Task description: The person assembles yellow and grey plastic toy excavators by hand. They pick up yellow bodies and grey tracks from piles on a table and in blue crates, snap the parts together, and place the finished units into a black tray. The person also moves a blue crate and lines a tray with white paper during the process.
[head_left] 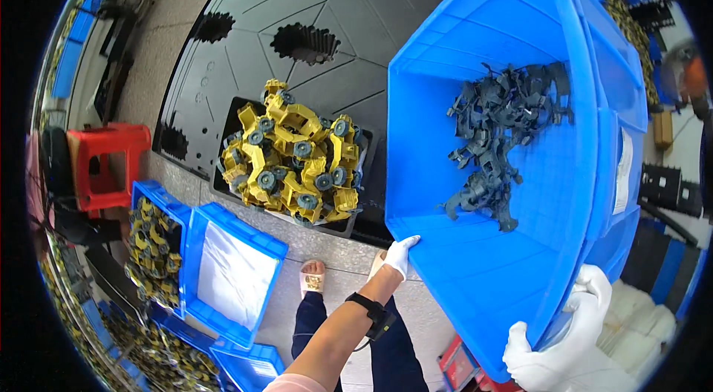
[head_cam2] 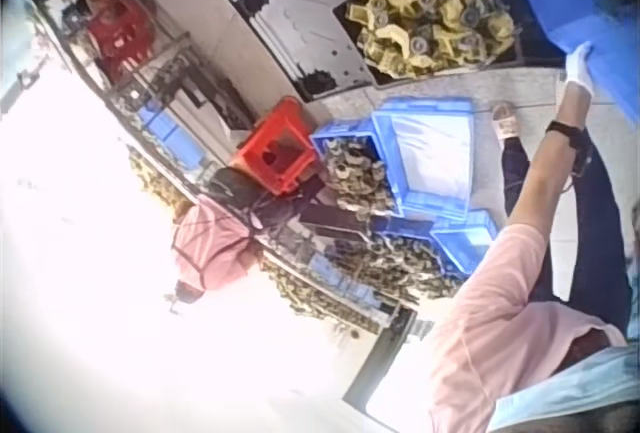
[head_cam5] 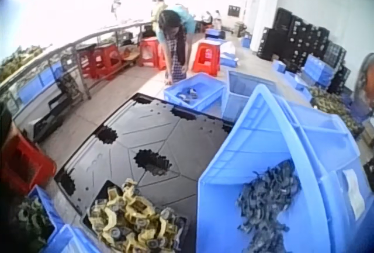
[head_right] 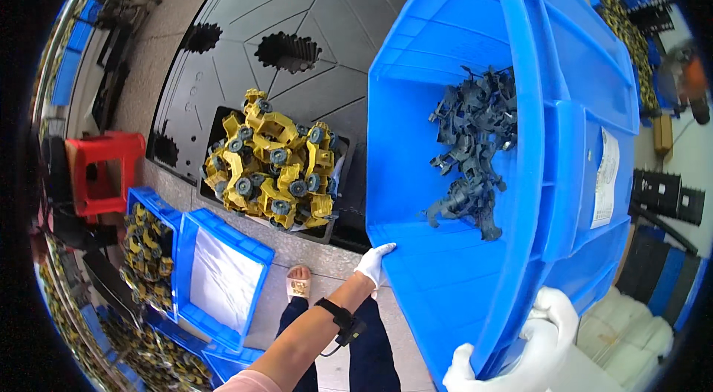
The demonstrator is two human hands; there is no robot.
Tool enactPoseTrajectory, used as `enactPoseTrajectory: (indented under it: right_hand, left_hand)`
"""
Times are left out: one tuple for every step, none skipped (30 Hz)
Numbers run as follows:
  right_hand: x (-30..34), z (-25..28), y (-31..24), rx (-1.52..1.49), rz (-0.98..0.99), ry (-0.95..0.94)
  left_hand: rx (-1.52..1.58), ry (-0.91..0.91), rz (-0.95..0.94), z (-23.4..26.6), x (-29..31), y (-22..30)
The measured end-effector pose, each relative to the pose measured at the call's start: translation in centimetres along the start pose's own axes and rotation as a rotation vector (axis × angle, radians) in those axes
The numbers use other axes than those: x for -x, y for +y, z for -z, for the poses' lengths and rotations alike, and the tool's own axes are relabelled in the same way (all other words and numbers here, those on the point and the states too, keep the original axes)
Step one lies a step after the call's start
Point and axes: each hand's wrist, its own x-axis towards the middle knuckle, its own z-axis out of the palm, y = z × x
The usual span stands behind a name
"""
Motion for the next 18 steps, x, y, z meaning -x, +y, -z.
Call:
enactPoseTrajectory:
  right_hand:
    - [-0.6, 0.0, 0.2, 0.014, 0.038, -0.005]
    - [-1.2, -0.1, 0.4, 0.025, 0.075, -0.011]
    - [-1.7, -0.2, 0.2, 0.037, 0.110, -0.014]
    - [-2.3, 0.0, 0.0, 0.057, 0.136, -0.006]
    - [-2.7, -0.3, 0.1, 0.091, 0.166, 0.015]
    - [-3.0, -0.5, 0.5, 0.125, 0.194, 0.040]
    - [-3.8, -1.0, 0.6, 0.147, 0.246, 0.061]
    - [-4.4, -1.5, 0.2, 0.063, 0.208, 0.066]
    - [-5.4, -1.7, 0.2, 0.059, 0.211, 0.054]
    - [-6.4, -1.8, 0.4, 0.055, 0.215, 0.043]
    - [-6.5, -1.4, 0.3, 0.061, 0.221, 0.056]
    - [-6.9, -1.1, 0.6, 0.023, 0.271, 0.030]
    - [-7.1, -1.3, 0.5, 0.020, 0.299, 0.042]
    - [-7.5, -1.6, 0.2, 0.021, 0.317, 0.059]
    - [-7.9, -1.7, -0.5, 0.017, 0.346, 0.077]
    - [-8.2, -1.2, -1.2, 0.081, 0.368, 0.044]
    - [-8.1, -1.1, -1.4, 0.089, 0.357, 0.072]
    - [-7.9, -1.3, -1.1, 0.088, 0.351, 0.096]
  left_hand:
    - [0.015, -0.039, -0.037, 0.2, -1.5, -0.6]
    - [0.028, -0.074, -0.074, 0.1, -2.3, -1.1]
    - [0.032, -0.100, -0.105, -0.2, -3.1, -1.3]
    - [0.033, -0.126, -0.137, -0.6, -4.1, -1.2]
    - [0.034, -0.153, -0.168, -1.2, -4.7, -1.1]
    - [0.089, -0.189, -0.200, -2.0, -5.3, -1.1]
    - [0.163, -0.182, -0.219, -2.8, -5.4, -0.2]
    - [0.237, -0.178, -0.237, -3.6, -5.5, 0.9]
    - [0.290, -0.168, -0.213, -4.3, -5.9, 0.8]
    - [0.287, -0.168, -0.227, -4.5, -6.3, 0.9]
    - [0.304, -0.191, -0.206, -5.1, -5.9, 0.7]
    - [0.321, -0.220, -0.199, -6.0, -5.3, 1.0]
    - [0.338, -0.247, -0.190, -6.6, -4.6, 1.2]
    - [0.378, -0.294, -0.169, -7.0, -4.2, 1.2]
    - [0.394, -0.298, -0.153, -6.8, -4.9, 1.0]
    - [0.410, -0.300, -0.136, -6.8, -5.5, 0.8]
    - [0.425, -0.297, -0.125, -6.4, -6.0, 0.7]
    - [0.406, -0.313, -0.130, -6.5, -5.5, 1.1]
